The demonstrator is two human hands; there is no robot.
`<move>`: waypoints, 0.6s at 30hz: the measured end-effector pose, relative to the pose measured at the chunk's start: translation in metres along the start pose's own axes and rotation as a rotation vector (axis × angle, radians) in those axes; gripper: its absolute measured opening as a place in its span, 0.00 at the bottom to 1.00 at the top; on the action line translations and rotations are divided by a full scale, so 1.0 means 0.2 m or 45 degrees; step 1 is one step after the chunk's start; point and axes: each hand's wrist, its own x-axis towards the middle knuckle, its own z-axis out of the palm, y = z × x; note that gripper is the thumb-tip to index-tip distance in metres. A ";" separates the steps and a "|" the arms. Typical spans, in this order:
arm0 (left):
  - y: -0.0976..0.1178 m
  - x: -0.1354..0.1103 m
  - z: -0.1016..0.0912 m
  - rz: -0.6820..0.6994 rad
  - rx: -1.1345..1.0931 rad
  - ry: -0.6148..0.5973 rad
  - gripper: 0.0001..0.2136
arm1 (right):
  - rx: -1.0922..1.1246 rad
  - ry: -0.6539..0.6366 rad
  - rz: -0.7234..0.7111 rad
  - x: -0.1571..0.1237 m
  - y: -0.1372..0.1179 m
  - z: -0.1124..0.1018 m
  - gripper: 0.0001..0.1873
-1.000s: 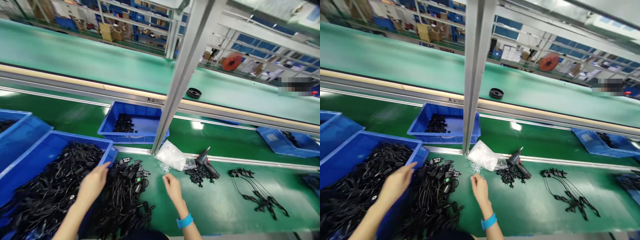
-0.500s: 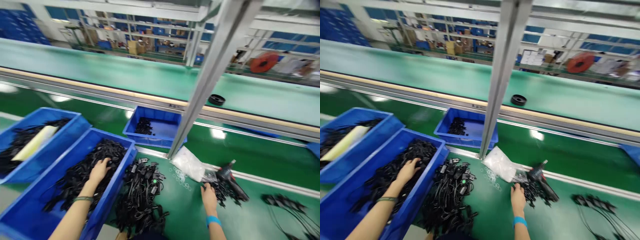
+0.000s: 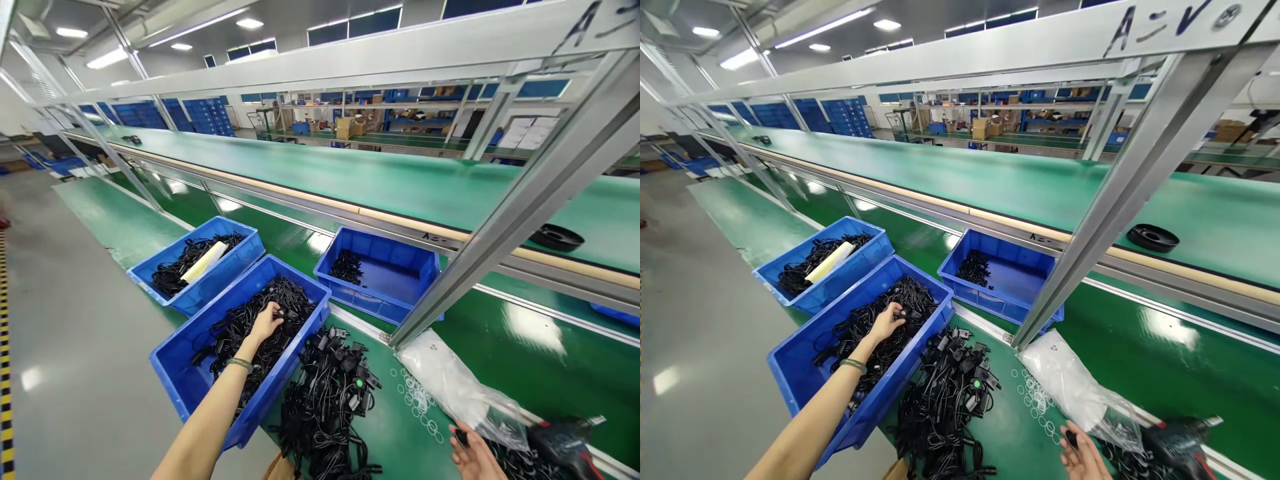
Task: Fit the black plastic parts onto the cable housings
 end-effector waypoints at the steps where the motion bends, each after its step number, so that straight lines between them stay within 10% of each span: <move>1: 0.03 0.00 -0.03 0.018 -0.082 0.085 0.13 | 0.032 -0.041 0.016 -0.04 -0.02 0.05 0.25; 10: 0.59 -0.36 -0.52 0.469 -1.242 0.566 0.19 | -0.026 -0.621 -0.064 -0.36 -0.17 0.55 0.19; 13: 0.76 -0.58 -0.49 0.422 -1.137 0.163 0.18 | -0.053 -0.826 -0.159 -0.51 -0.23 0.75 0.17; 18: 0.84 -0.80 -0.18 0.265 -0.877 -0.524 0.17 | -0.129 -1.100 -0.355 -0.71 -0.28 0.96 0.11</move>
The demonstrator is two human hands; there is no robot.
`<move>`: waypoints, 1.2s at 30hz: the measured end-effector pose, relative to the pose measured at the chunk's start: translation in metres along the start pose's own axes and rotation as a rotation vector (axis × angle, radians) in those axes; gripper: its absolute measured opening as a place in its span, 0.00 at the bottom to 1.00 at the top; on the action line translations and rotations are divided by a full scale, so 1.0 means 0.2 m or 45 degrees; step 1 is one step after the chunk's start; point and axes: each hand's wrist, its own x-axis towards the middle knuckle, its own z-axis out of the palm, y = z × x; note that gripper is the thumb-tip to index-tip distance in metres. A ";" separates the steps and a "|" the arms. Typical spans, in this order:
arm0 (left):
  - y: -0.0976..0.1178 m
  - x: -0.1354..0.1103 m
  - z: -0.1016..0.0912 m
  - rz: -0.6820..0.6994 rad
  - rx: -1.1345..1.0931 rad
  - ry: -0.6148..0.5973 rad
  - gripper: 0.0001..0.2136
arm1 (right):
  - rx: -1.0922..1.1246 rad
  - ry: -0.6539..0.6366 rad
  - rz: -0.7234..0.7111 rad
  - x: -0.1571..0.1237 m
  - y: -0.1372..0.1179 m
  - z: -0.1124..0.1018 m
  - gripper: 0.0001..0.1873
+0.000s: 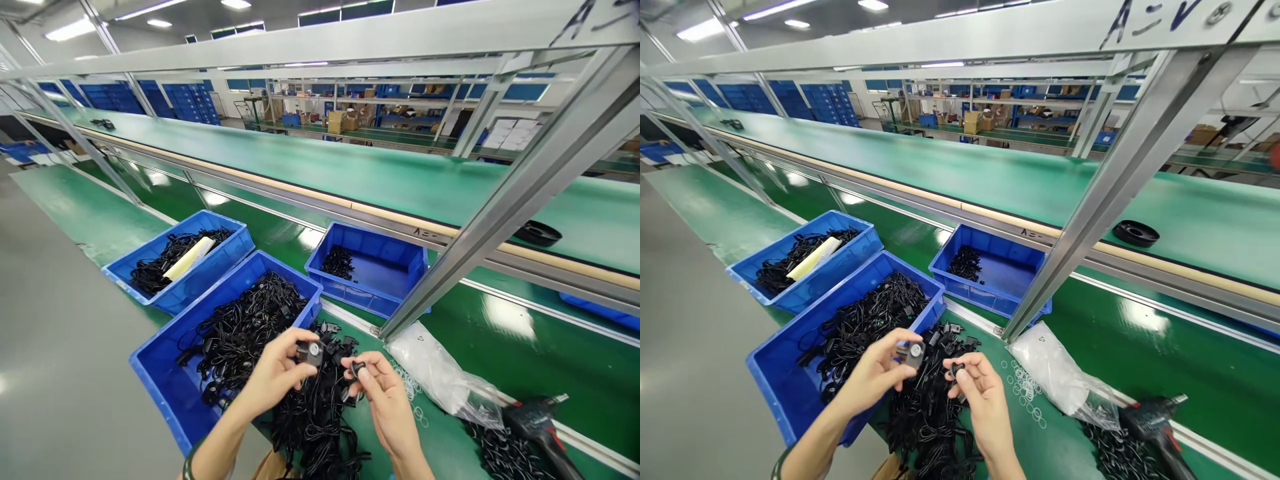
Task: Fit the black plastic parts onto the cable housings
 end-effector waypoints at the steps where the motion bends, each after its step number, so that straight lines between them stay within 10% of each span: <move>1: -0.04 -0.01 0.05 -0.015 0.018 -0.045 0.17 | -0.035 -0.025 -0.037 0.00 -0.01 0.03 0.10; 10: -0.14 -0.04 0.18 -0.100 -0.013 -0.096 0.17 | -0.914 0.069 -0.497 -0.03 -0.04 0.02 0.06; 18: -0.17 -0.05 0.17 -0.097 0.030 -0.085 0.17 | -1.017 -0.042 -0.667 -0.02 -0.06 0.02 0.07; 32: -0.18 -0.07 0.19 -0.057 0.108 -0.091 0.17 | -1.317 -0.130 -0.699 -0.03 -0.07 0.02 0.01; 36: -0.18 -0.08 0.20 -0.005 0.304 -0.066 0.17 | -1.541 -0.132 -0.641 -0.02 -0.05 0.01 0.17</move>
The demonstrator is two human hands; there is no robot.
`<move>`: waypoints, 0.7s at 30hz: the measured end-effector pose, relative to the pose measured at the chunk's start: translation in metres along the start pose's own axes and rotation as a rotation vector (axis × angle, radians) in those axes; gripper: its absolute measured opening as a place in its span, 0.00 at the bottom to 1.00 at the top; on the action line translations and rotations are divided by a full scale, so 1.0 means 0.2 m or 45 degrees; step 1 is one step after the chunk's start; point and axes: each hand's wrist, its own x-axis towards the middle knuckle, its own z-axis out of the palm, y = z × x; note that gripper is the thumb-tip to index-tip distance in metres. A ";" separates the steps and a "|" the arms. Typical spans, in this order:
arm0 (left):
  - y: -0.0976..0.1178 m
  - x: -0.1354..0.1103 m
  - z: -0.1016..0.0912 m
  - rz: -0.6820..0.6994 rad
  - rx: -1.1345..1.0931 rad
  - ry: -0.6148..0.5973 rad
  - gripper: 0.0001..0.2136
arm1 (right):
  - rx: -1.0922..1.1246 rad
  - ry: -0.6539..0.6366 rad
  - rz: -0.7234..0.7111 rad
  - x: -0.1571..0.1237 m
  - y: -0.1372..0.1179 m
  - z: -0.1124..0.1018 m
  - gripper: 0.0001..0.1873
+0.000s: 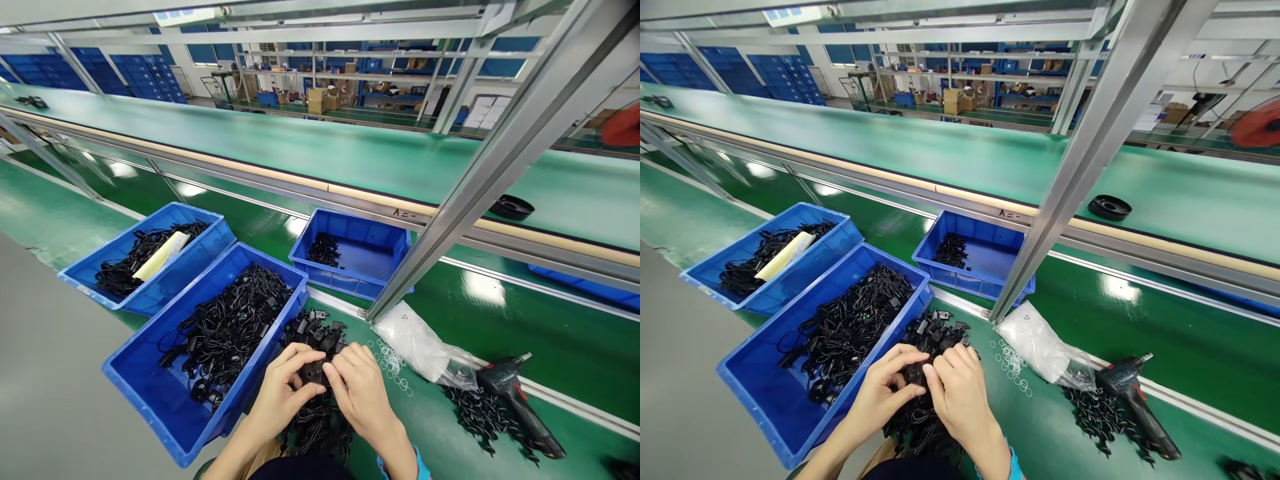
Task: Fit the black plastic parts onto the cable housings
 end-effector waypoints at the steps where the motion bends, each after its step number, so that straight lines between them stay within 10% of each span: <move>1: 0.00 0.00 0.00 0.009 0.046 0.004 0.17 | -0.009 -0.021 0.021 0.00 0.01 0.00 0.20; 9: -0.01 -0.03 0.01 -0.010 0.199 -0.086 0.16 | 0.040 -0.171 0.120 -0.06 0.07 0.06 0.16; 16: -0.23 0.22 0.05 0.083 0.807 0.002 0.15 | 0.296 -0.135 0.616 -0.13 0.25 0.26 0.22; 21: -0.41 0.52 -0.23 0.099 1.158 0.207 0.16 | 0.242 -0.042 0.777 -0.29 0.42 0.24 0.16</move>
